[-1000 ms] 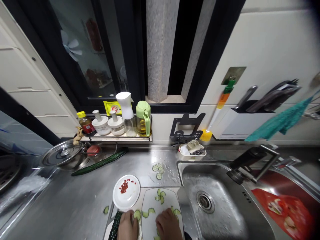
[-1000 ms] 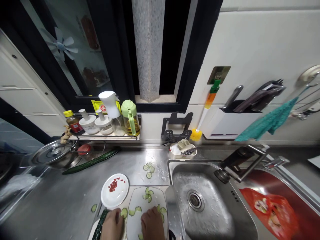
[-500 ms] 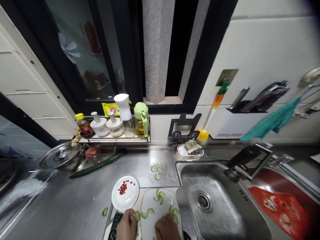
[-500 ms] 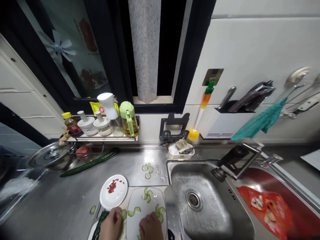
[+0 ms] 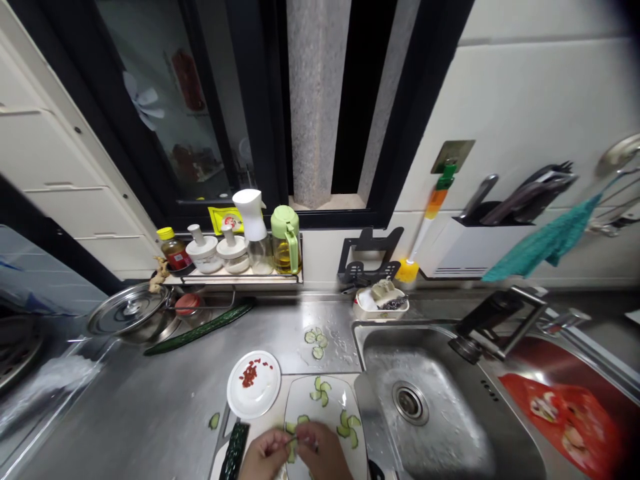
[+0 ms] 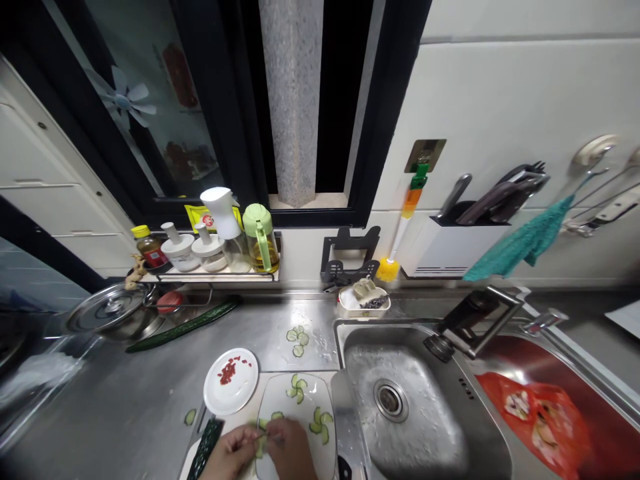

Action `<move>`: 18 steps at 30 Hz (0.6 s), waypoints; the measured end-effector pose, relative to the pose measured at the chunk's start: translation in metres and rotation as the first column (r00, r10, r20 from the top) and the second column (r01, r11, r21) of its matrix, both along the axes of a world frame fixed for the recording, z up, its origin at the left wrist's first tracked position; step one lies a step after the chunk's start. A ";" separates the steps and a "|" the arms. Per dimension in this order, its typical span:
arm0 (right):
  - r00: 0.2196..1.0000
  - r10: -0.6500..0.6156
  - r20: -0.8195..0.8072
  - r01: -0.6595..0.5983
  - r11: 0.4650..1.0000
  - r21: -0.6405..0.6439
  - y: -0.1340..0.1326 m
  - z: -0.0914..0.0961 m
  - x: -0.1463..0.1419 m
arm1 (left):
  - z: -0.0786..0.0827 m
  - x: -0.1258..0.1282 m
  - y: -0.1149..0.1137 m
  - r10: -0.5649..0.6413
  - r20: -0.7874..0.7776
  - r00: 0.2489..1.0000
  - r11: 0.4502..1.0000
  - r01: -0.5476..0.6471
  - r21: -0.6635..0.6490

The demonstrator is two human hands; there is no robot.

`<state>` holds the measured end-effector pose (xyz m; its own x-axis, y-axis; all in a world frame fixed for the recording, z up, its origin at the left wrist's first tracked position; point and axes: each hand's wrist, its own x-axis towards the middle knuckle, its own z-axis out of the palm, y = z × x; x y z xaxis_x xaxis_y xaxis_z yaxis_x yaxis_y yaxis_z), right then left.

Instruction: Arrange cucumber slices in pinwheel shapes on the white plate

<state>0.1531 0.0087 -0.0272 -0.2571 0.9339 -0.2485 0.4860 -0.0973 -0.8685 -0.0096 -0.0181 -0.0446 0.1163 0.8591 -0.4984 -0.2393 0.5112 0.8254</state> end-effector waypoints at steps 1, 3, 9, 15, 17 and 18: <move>0.999 -0.019 -0.040 0.017 0.999 -0.049 0.001 0.005 -0.002 | 0.002 0.002 0.000 -0.011 0.023 1.000 1.000 0.012 -0.018; 0.995 -0.052 -0.081 0.043 0.993 -0.107 0.003 0.013 -0.004 | 0.005 0.005 -0.001 -0.025 0.027 0.999 0.998 0.026 -0.060; 0.994 -0.075 -0.086 0.065 0.991 -0.113 0.003 0.013 0.000 | 0.005 0.008 -0.002 -0.040 0.020 0.999 0.995 0.042 -0.093; 0.997 -0.068 -0.047 0.063 0.993 -0.100 0.003 0.011 0.004 | 0.003 0.015 -0.002 0.018 0.049 0.999 0.986 -0.010 -0.169; 0.998 -0.061 -0.022 0.058 0.993 -0.101 0.003 0.014 0.005 | 0.004 0.018 -0.002 0.052 0.068 0.996 0.981 -0.038 -0.191; 0.998 -0.061 -0.016 0.059 0.993 -0.101 0.002 0.016 0.006 | 0.004 0.019 -0.002 0.053 0.069 0.996 0.980 -0.039 -0.193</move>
<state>0.1586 0.0110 -0.0112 -0.2069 0.9183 -0.3374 0.4596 -0.2132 -0.8621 0.0098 -0.0197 -0.0408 0.1215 0.7538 -0.6457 -0.3228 0.6452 0.6925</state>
